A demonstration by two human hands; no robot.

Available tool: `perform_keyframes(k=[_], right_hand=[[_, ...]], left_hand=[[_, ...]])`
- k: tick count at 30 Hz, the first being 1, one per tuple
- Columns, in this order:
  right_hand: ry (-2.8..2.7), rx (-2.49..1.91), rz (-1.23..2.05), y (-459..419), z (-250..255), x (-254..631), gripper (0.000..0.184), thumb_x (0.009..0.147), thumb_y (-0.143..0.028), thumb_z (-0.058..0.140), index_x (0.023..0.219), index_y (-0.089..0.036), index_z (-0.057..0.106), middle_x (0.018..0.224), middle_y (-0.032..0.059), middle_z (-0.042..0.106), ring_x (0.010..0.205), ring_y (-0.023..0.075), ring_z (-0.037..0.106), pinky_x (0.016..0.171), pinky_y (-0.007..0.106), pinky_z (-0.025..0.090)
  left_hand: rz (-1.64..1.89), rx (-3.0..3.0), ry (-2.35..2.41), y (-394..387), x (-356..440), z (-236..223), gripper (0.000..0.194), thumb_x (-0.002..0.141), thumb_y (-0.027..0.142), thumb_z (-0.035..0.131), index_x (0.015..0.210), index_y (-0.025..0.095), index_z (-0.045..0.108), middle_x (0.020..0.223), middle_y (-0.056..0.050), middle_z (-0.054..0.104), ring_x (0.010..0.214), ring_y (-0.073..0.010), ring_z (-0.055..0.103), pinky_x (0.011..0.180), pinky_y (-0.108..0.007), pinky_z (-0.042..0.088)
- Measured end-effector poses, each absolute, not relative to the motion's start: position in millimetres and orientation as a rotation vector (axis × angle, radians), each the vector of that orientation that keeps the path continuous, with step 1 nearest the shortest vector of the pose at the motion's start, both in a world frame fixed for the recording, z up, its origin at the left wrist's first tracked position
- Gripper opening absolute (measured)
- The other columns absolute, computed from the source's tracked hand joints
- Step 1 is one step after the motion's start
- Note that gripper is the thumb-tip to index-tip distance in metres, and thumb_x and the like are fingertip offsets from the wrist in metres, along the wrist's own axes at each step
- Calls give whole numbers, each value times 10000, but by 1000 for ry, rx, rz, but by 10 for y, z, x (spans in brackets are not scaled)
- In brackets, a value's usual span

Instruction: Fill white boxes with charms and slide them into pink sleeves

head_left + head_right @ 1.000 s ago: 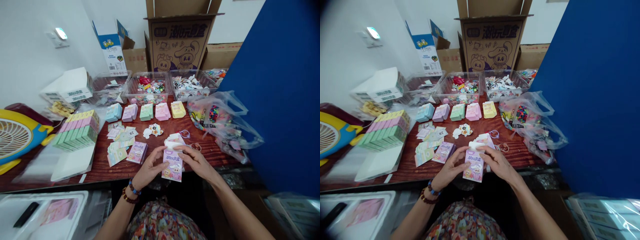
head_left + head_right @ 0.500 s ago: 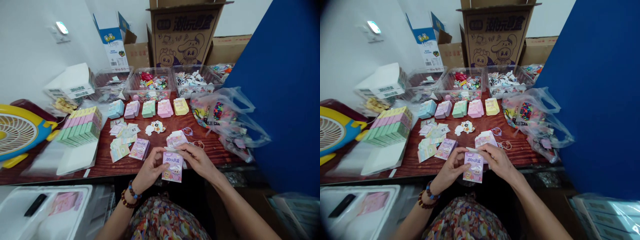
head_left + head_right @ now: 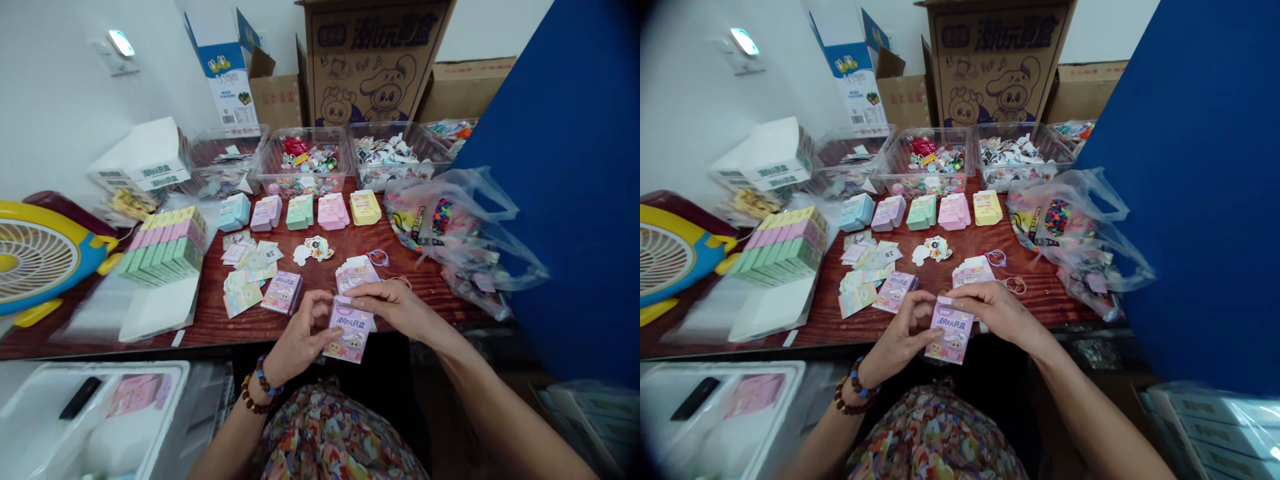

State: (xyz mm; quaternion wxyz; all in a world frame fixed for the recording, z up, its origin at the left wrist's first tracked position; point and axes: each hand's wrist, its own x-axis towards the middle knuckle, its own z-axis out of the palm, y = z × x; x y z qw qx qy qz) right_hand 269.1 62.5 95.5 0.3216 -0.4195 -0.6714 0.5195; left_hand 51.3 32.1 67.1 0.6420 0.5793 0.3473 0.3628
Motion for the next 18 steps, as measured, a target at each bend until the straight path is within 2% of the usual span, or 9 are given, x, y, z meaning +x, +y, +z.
perform_keyframes(k=[4,8,11,14,18], right_hand=[[-1811,-1159,1276,602,959,2683,213,853,-315,643,996,-248,787,991,21,779,867,222,730,773,314,553],[-1938,-1120,1161,602,950,2691,241,902,-295,579,1047,-275,771,1021,12,771,875,217,737,774,317,570],[-2040,-1050,1105,574,947,2708,303,952,-274,509,1172,-286,717,1109,6,749,983,203,719,866,325,563],[-2104,-980,1041,495,923,2728,354,989,-257,454,1286,-278,645,1269,17,677,1144,188,654,995,334,509],[-2015,-1049,930,365,828,2743,366,986,-278,492,1333,-261,607,1327,39,640,1195,190,620,1044,341,481]], left_hand=[[825,1327,807,319,511,669,425,888,263,658,1197,250,366,1061,-33,659,943,-154,635,874,-304,478],[849,1305,839,316,515,652,419,883,258,660,1189,251,374,1024,-20,658,905,-144,629,843,-287,490],[878,1266,850,310,523,623,419,882,258,662,1194,251,382,1020,-20,656,912,-150,632,827,-282,499],[899,1256,847,306,534,602,474,875,261,673,1258,249,394,1011,-26,660,908,-155,633,830,-285,503],[916,1238,777,316,545,609,553,880,267,667,1365,252,403,1136,-68,661,1030,-194,630,895,-313,496]])
